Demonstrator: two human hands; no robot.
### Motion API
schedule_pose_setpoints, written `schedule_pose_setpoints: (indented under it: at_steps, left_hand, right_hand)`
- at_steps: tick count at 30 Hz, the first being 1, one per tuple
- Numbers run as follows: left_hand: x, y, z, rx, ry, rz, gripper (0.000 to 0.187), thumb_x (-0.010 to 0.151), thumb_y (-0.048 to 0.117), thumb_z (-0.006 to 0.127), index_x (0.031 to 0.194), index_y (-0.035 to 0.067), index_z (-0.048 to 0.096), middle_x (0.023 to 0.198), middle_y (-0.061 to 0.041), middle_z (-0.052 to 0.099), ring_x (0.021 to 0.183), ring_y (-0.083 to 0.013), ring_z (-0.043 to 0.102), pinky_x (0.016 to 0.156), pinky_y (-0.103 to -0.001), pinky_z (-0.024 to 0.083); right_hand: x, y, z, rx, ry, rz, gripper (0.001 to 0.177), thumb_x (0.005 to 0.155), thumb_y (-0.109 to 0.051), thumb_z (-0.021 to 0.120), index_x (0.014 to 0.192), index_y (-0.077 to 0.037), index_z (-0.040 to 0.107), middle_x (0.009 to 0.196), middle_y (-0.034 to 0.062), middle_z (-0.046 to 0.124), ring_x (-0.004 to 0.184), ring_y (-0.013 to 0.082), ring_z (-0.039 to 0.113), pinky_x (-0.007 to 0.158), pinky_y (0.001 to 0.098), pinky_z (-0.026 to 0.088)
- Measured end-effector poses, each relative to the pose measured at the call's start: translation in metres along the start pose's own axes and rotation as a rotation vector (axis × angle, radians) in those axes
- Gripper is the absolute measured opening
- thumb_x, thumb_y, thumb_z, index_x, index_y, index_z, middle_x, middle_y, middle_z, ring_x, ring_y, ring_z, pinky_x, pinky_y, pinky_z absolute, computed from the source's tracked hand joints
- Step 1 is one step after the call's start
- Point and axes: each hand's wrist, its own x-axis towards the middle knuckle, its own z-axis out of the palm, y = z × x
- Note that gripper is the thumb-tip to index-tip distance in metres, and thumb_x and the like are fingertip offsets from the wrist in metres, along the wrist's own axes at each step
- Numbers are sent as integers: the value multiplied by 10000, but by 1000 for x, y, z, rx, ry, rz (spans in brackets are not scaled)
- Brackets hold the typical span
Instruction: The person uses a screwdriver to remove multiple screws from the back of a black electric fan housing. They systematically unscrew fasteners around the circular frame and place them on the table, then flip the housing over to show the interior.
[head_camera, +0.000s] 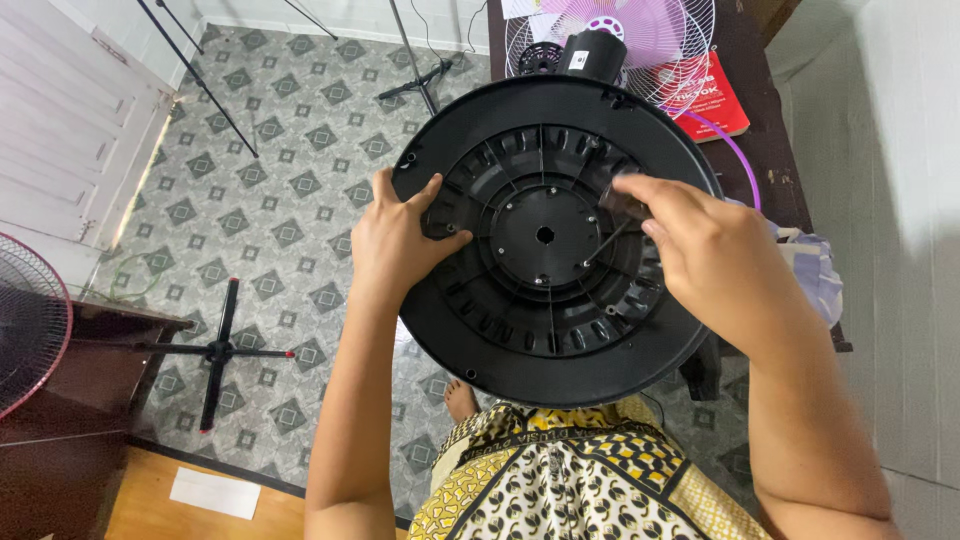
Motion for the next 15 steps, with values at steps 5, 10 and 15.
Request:
schedule_pose_setpoints:
  at_steps: [5, 10, 15]
  left_hand:
    - [-2, 0, 1, -3, 17, 14, 883, 582, 632, 890, 1369, 300, 668, 1401, -234, 472, 958, -389, 707, 792, -456, 586]
    - [-3, 0, 2, 23, 27, 28, 885, 589, 649, 885, 1374, 305, 666, 1400, -236, 473, 956, -381, 708, 781, -444, 595]
    - [-1, -1, 4, 41, 6, 17, 910, 576, 671, 879, 1379, 307, 654, 1416, -237, 457, 979, -370, 704, 762, -434, 602]
  right_hand:
    - [9, 4, 4, -63, 7, -164, 406, 786, 144, 579, 1117, -27, 739, 1139, 122, 743, 1137, 301, 707, 1085, 458, 521]
    - [4, 2, 9, 143, 52, -146, 343, 744, 169, 552, 954, -16, 751, 1282, 203, 700, 1234, 336, 657, 1037, 390, 535]
    - [-3, 4, 11, 278, 52, 1, 319, 840, 138, 535, 1004, -10, 765, 1382, 172, 676, 1193, 276, 709, 943, 330, 599]
